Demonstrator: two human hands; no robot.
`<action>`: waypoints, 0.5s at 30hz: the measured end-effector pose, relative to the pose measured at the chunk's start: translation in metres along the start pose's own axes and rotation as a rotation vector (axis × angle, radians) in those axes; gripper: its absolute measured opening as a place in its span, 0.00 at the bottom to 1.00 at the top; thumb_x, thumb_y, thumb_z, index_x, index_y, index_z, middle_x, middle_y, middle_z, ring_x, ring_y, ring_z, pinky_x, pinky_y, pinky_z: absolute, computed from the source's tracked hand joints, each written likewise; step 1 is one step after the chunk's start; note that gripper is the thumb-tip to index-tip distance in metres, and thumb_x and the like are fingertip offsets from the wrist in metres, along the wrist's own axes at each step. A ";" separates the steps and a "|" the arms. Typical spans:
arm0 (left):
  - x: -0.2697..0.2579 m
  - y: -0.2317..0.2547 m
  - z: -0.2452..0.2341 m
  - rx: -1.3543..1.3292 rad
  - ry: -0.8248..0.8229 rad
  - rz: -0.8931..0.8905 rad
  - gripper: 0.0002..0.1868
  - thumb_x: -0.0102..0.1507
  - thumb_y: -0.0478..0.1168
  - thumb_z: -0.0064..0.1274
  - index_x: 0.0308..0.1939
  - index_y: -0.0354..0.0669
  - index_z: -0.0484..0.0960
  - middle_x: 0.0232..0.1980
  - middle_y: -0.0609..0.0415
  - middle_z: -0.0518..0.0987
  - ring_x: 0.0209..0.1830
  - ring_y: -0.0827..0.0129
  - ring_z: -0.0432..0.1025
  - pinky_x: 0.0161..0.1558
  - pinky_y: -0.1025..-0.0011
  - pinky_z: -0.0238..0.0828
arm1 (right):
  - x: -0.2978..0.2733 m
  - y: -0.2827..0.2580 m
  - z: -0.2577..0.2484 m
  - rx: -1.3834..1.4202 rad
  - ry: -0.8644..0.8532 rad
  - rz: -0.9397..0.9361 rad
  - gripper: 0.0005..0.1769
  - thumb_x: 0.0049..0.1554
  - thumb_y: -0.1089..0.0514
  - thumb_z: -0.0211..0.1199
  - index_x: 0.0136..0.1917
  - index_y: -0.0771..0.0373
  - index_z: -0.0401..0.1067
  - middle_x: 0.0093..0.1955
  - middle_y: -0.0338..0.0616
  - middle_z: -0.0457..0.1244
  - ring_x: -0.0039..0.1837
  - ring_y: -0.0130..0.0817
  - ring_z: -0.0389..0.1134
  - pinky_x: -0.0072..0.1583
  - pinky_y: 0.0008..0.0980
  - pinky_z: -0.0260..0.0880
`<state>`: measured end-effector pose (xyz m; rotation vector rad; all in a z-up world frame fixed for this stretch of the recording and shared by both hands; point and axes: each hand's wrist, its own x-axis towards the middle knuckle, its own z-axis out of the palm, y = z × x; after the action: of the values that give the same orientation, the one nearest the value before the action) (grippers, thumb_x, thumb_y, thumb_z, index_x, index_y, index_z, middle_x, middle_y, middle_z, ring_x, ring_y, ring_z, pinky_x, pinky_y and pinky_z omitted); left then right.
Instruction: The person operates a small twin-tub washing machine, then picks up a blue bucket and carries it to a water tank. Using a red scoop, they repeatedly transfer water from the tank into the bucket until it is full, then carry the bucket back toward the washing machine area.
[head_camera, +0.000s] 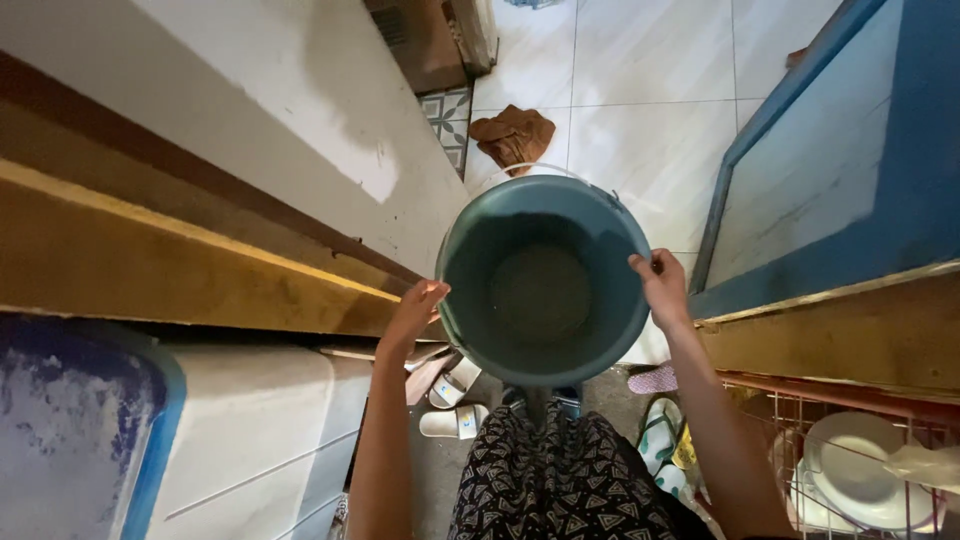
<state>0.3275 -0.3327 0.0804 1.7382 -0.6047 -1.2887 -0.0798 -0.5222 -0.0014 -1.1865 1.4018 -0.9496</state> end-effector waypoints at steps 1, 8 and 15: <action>0.006 -0.002 -0.003 0.003 -0.002 0.001 0.28 0.69 0.55 0.63 0.61 0.38 0.78 0.66 0.34 0.73 0.70 0.42 0.69 0.68 0.34 0.62 | 0.007 0.009 0.002 0.002 0.003 0.000 0.15 0.60 0.52 0.72 0.46 0.65 0.72 0.38 0.42 0.56 0.41 0.35 0.59 0.44 0.35 0.55; -0.010 0.034 -0.002 0.005 -0.088 -0.045 0.31 0.69 0.57 0.59 0.65 0.36 0.75 0.72 0.32 0.68 0.78 0.33 0.58 0.73 0.32 0.52 | 0.003 0.010 0.004 0.034 -0.027 -0.002 0.15 0.60 0.51 0.73 0.44 0.63 0.72 0.37 0.38 0.56 0.39 0.30 0.56 0.43 0.31 0.52; 0.001 0.026 0.001 0.011 -0.103 -0.063 0.33 0.69 0.59 0.60 0.64 0.34 0.76 0.75 0.28 0.64 0.79 0.24 0.51 0.74 0.30 0.50 | 0.017 0.032 0.000 0.027 -0.030 -0.015 0.16 0.61 0.51 0.72 0.44 0.65 0.72 0.36 0.40 0.56 0.39 0.32 0.55 0.43 0.33 0.51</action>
<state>0.3299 -0.3474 0.1020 1.7193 -0.6209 -1.4281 -0.0848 -0.5322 -0.0357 -1.1875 1.3540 -0.9546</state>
